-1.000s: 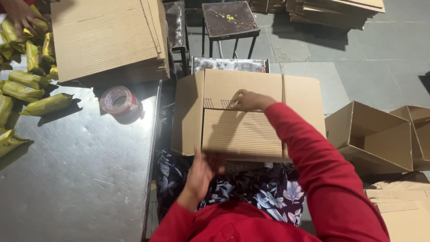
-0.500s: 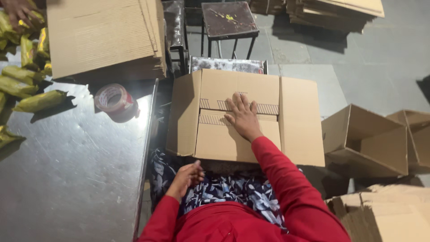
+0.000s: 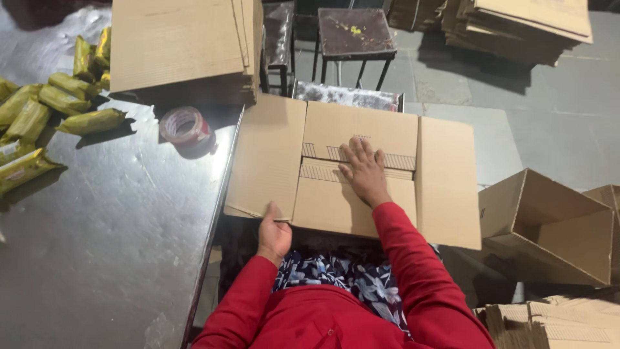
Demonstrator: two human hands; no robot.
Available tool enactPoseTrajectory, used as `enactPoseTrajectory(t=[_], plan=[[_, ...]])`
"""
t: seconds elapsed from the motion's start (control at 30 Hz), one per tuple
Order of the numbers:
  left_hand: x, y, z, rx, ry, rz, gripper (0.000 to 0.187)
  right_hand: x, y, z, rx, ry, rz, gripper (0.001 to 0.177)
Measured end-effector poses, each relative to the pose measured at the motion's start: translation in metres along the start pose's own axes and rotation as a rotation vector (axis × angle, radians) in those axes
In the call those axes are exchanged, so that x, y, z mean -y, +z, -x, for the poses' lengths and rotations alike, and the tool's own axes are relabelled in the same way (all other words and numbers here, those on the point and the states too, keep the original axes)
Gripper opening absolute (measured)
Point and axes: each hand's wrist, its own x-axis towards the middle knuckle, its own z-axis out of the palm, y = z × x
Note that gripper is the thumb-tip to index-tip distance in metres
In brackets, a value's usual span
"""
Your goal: The person packs yellow-wrapped snack bars into cardboard boxes on a metal table. They arrange the bars in rows, close the box flaps, and seal the boxes with red tape. The process is repeated for multiple boxes.
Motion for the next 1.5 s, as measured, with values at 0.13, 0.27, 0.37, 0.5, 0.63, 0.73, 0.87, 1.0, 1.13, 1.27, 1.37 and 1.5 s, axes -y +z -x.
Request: enactPoseTrajectory(t=[0.13, 0.27, 0.37, 0.5, 0.63, 0.73, 0.87, 1.0, 1.13, 1.27, 1.37, 1.5], plan=[[0.020, 0.005, 0.038, 0.011, -0.047, -0.053, 0.042, -0.004, -0.013, 0.015, 0.046, -0.012, -0.011, 0.059], [0.038, 0.041, 0.088, 0.300, 0.006, -0.672, 0.085, -0.003, -0.021, 0.023, 0.050, -0.023, -0.001, 0.058], [0.037, 0.076, 0.123, 0.409, 0.308, -1.326, 0.113, -0.008, -0.014, 0.032, 0.061, -0.014, -0.051, 0.055], [0.028, 0.118, 0.117, 0.612, 0.831, -2.007, 0.125, -0.029, 0.016, 0.023, -0.109, -0.015, -0.197, 0.053], [0.047, 0.131, 0.103, 0.921, 0.541, -2.468, 0.110, -0.067, 0.036, 0.020, -0.182, 0.225, -0.846, 0.055], [0.058, 0.121, 0.094, 0.938, 0.901, -2.706, 0.098, -0.107, 0.018, 0.035, -0.363, 0.304, -1.069, 0.062], [0.056, 0.109, 0.075, 0.978, 1.001, -2.517, 0.093, -0.181, -0.037, 0.085, -0.359, 0.494, 0.018, 0.070], [0.031, 0.115, 0.051, 1.011, 0.969, -2.535, 0.091, -0.204, -0.092, 0.118, -0.009, 0.951, -0.315, 0.086], [0.021, 0.120, 0.051, 0.989, 0.952, -2.528, 0.088, -0.175, -0.146, 0.125, -0.044, 0.928, -0.732, 0.047], [0.027, 0.117, 0.053, 0.962, 0.996, -2.496, 0.089, -0.142, -0.146, 0.107, -0.169, 0.573, -0.830, 0.040], [0.030, 0.111, 0.048, 0.971, 0.997, -2.478, 0.086, -0.095, -0.075, 0.069, -0.195, 0.345, -0.821, 0.057], [0.031, 0.108, 0.045, 0.959, 1.049, -2.419, 0.078, -0.008, 0.015, 0.031, -0.149, 0.379, -0.290, 0.084]])
